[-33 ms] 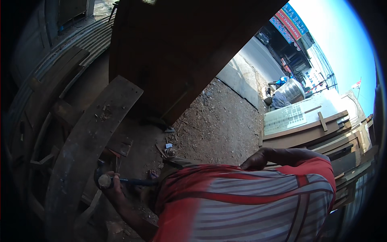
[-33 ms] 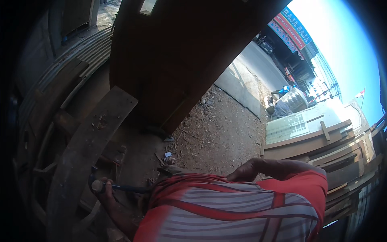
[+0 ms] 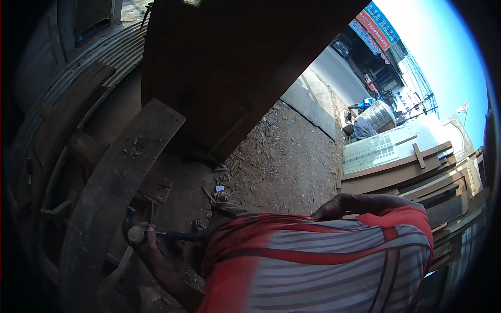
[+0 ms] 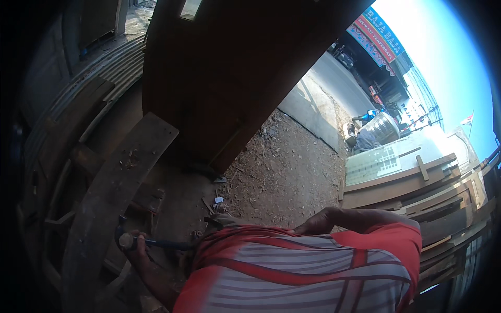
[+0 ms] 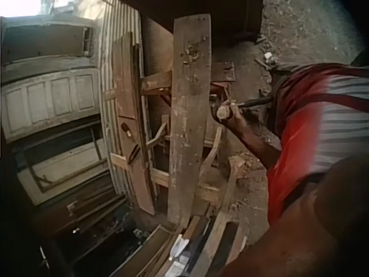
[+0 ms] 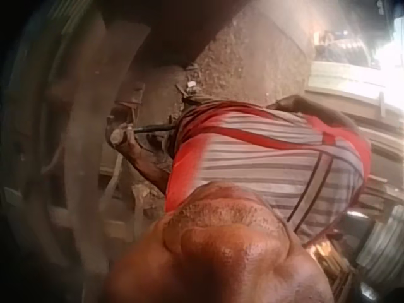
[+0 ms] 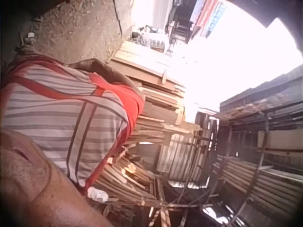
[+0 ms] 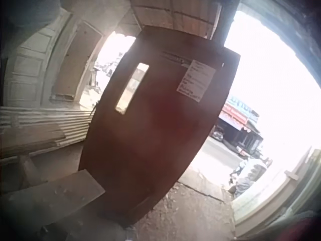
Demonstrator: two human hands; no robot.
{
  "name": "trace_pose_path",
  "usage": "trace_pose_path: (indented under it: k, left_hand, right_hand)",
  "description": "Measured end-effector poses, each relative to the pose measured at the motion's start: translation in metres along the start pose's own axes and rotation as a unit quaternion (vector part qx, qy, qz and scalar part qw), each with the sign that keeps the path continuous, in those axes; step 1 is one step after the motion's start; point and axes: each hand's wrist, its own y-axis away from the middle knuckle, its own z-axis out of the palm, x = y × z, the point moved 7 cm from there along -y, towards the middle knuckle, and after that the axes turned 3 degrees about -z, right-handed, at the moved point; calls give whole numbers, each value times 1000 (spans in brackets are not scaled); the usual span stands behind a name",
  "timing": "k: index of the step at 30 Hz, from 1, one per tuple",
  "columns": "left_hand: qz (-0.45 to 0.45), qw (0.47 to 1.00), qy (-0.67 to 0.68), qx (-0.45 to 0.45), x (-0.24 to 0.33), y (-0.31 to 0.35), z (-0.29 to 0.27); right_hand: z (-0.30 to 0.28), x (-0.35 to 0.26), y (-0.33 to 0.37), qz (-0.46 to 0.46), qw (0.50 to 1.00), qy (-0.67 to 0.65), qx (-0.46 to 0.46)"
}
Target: The person chisels a piece of wood. They hold a chisel against a wooden plank and strike the end of the chisel handle with a hammer to remove small shavings of wood.
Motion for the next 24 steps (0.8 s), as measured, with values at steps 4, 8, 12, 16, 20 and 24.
trace_pose_path:
  k: [4, 8, 12, 16, 20, 24]
  left_hand:
    - [27, 999, -25, -18, 14, -4, 1]
    - [25, 999, -34, -23, 26, -6, -4]
    - [0, 996, -70, -57, 42, -6, -3]
    - [7, 996, -62, -59, 43, -11, -13]
    - [-15, 993, -66, -97, 50, -12, -19]
    - [-1, 991, -71, -112, 49, -20, -24]
  right_hand:
    - [-3, 32, -41, -21, 999, -9, -29]
    - [-8, 44, -116, -107, 994, -9, -4]
    - [-15, -15, -159, -326, 917, -139, 181]
    - [-46, -40, -190, -348, 865, -162, 323]
    - [-23, -88, -155, -369, 844, -119, 370]
    - [23, -180, -41, -498, 744, -11, 444]
